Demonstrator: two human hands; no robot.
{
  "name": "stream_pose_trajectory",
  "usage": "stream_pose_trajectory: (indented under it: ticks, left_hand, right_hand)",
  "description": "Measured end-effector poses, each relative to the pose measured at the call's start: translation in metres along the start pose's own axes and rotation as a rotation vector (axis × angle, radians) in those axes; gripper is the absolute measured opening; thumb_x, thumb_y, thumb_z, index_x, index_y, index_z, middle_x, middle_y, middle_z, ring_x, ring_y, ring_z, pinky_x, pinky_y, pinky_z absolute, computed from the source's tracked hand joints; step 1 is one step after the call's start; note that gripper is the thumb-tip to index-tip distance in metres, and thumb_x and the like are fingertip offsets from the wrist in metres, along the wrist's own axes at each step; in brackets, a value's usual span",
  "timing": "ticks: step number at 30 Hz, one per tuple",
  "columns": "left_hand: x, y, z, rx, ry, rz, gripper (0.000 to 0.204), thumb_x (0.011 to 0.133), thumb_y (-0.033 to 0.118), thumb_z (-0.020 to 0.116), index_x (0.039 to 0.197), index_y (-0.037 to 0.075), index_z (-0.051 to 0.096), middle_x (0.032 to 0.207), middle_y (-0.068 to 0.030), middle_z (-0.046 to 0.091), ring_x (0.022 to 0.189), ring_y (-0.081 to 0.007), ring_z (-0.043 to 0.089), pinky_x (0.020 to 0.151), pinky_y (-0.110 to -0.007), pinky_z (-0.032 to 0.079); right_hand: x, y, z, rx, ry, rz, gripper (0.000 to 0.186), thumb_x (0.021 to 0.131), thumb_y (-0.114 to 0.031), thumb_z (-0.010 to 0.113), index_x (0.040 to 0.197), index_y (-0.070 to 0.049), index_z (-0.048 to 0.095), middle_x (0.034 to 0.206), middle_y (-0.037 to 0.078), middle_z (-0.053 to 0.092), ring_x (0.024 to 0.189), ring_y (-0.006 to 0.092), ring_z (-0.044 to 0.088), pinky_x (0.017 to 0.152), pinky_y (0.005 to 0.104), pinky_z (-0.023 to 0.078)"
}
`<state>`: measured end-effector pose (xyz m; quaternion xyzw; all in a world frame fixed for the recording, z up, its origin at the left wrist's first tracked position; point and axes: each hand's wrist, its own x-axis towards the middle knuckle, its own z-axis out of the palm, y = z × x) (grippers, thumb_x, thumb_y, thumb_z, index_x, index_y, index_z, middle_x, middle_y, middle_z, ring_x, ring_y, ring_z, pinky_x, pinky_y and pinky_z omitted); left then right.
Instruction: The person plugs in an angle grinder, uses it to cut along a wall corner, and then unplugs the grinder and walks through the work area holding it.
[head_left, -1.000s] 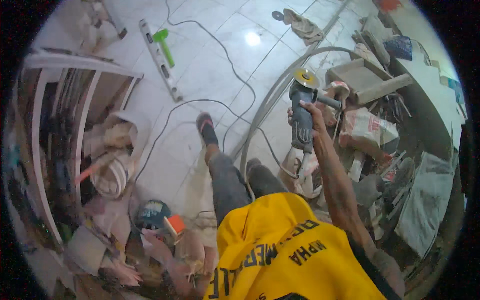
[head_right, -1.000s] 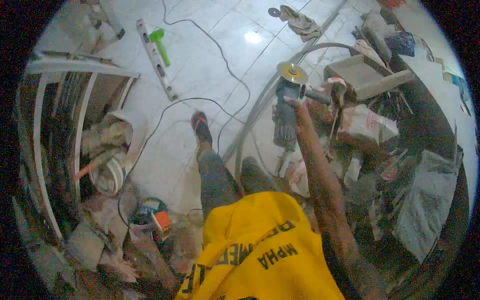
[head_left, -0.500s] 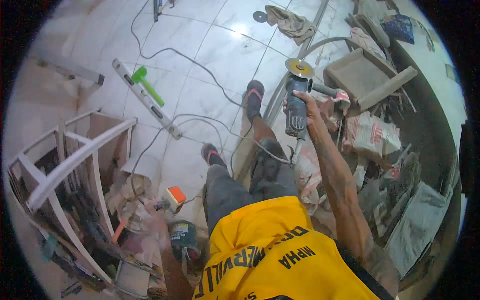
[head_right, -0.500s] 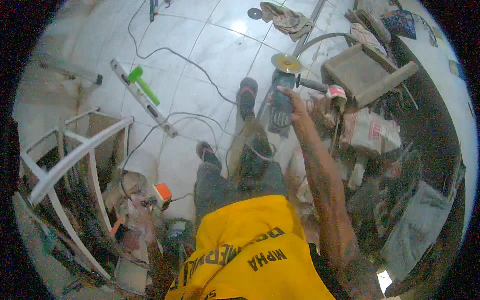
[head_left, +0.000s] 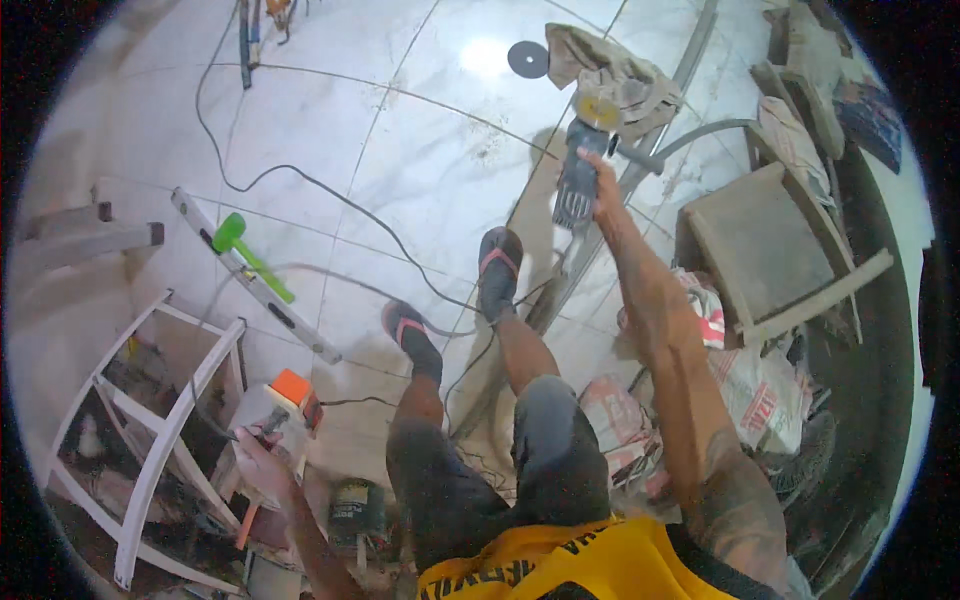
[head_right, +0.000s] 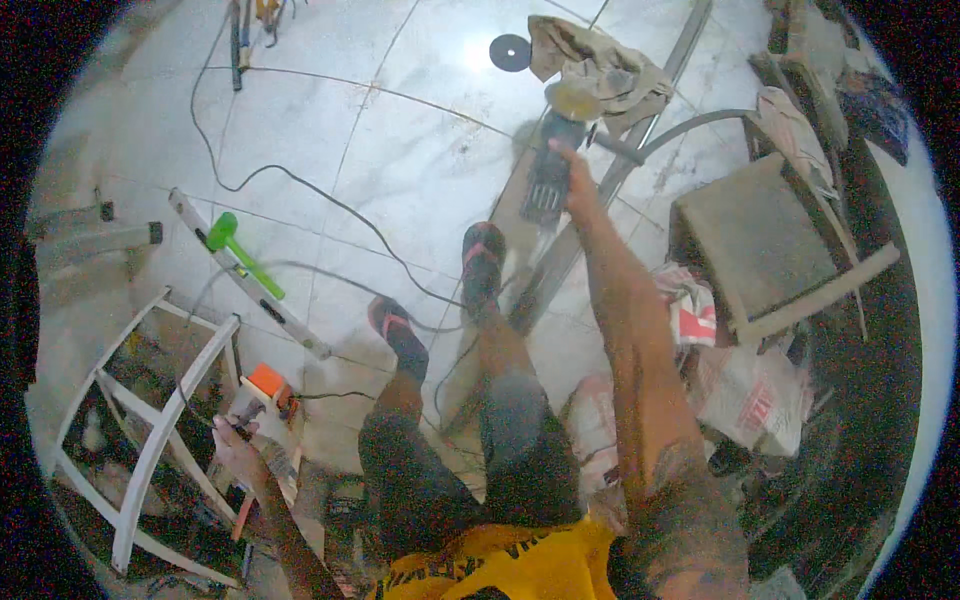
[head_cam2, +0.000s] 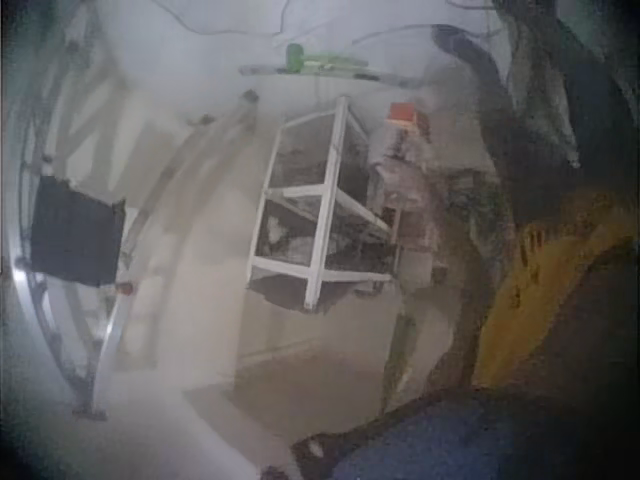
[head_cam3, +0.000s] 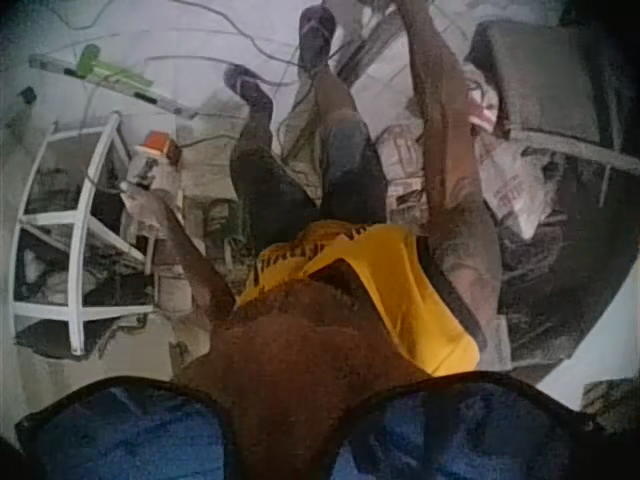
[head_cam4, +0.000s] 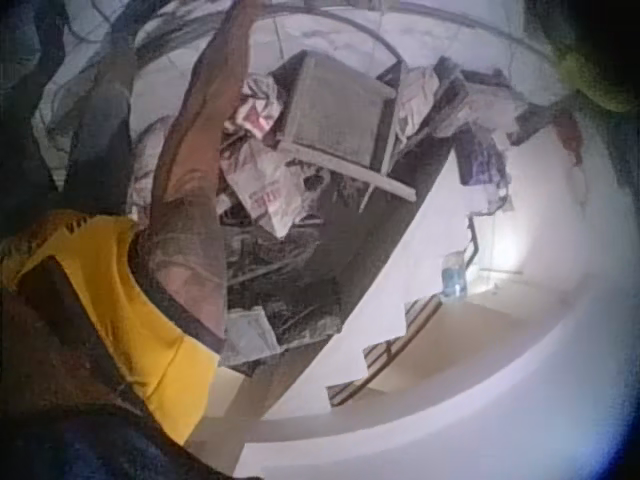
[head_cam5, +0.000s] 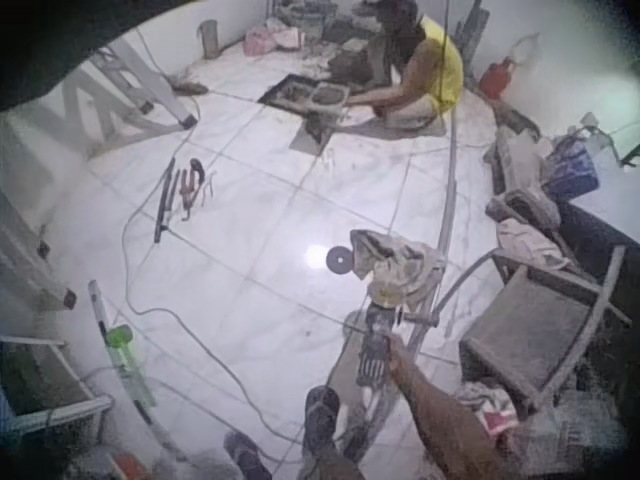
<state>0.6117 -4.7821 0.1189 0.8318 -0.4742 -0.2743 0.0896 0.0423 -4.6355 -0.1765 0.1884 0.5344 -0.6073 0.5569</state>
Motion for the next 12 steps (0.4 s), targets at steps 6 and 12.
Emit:
stream_pose_trajectory:
  ticks: [6, 12]
  left_hand:
    - [0.010, -0.018, 0.110, 0.069, -0.061, 0.052, 0.049, 0.103, 0.045, 0.041, 0.095, -0.001, 0.056, 0.086, -0.0135, 0.063, 0.071, -0.0217, 0.062, 0.067, -0.036, 0.048]
    - [0.033, -0.021, 0.152, -0.008, -0.149, 0.039, 0.045, 0.103, 0.046, 0.044, 0.094, 0.003, 0.056, 0.097, -0.0127, 0.065, 0.076, -0.0222, 0.063, 0.081, -0.036, 0.049]
  right_hand:
    - [0.114, -0.073, -0.067, -0.102, 0.118, -0.209, 0.040, 0.086, -0.027, 0.070, 0.110, 0.001, 0.055, 0.090, 0.018, 0.068, 0.076, 0.0299, 0.069, 0.071, 0.0424, 0.059]
    - [0.164, -0.078, -0.080, 0.014, -0.125, -0.176, 0.045, 0.086, -0.030, 0.070, 0.116, 0.000, 0.053, 0.100, 0.022, 0.068, 0.084, 0.0319, 0.070, 0.077, 0.0424, 0.060]
